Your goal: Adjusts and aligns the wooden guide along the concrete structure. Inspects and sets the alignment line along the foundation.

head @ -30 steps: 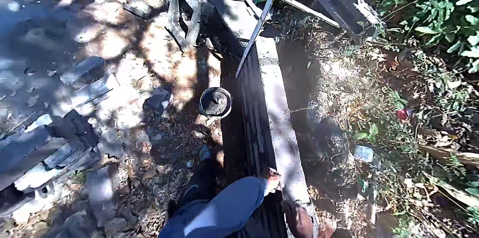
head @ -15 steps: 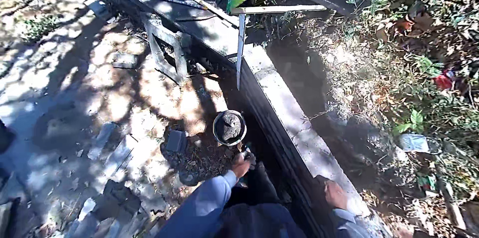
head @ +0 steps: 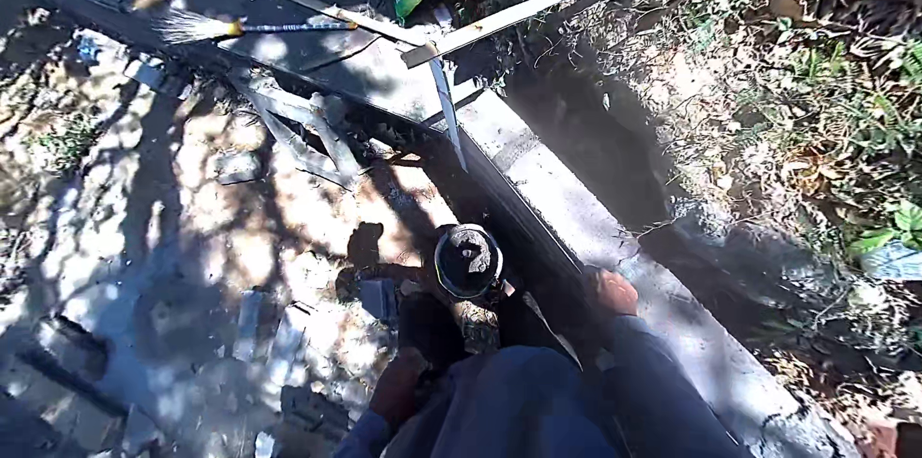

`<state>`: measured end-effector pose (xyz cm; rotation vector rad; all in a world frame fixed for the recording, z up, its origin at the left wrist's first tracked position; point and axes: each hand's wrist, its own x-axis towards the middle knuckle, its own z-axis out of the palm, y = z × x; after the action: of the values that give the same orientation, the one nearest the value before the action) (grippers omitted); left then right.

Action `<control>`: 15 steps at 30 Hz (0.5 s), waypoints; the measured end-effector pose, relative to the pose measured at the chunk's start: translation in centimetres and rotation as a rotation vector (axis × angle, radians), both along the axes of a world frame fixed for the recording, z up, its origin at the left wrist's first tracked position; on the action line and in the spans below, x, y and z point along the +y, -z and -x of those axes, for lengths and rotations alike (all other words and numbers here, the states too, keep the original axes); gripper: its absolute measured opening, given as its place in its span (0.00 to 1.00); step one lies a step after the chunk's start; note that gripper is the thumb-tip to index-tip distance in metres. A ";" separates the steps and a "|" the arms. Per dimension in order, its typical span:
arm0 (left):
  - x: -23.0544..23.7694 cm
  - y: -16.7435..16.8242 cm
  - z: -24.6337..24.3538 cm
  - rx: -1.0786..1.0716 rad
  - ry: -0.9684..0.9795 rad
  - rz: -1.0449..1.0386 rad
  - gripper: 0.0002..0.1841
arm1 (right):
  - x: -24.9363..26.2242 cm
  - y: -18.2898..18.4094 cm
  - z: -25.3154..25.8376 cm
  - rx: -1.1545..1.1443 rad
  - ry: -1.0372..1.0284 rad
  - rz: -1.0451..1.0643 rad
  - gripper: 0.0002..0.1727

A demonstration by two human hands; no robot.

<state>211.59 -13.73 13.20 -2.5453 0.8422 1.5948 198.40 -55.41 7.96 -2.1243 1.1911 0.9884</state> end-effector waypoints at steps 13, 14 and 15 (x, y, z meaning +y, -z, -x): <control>-1.8 2.6 -26.6 0.086 0.187 0.021 0.16 | 0.7 2.5 -18.2 0.023 0.304 0.035 0.25; -1.5 2.1 -29.9 0.108 0.247 -0.003 0.16 | 1.6 3.1 -19.3 0.020 0.344 0.084 0.24; -1.1 1.5 -33.0 0.151 0.296 -0.035 0.17 | 3.1 3.6 -20.3 -0.011 0.368 0.199 0.24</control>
<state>244.55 -14.82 11.71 -2.1719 1.1314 1.6995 218.66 -52.27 4.31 -1.9481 1.6581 0.7169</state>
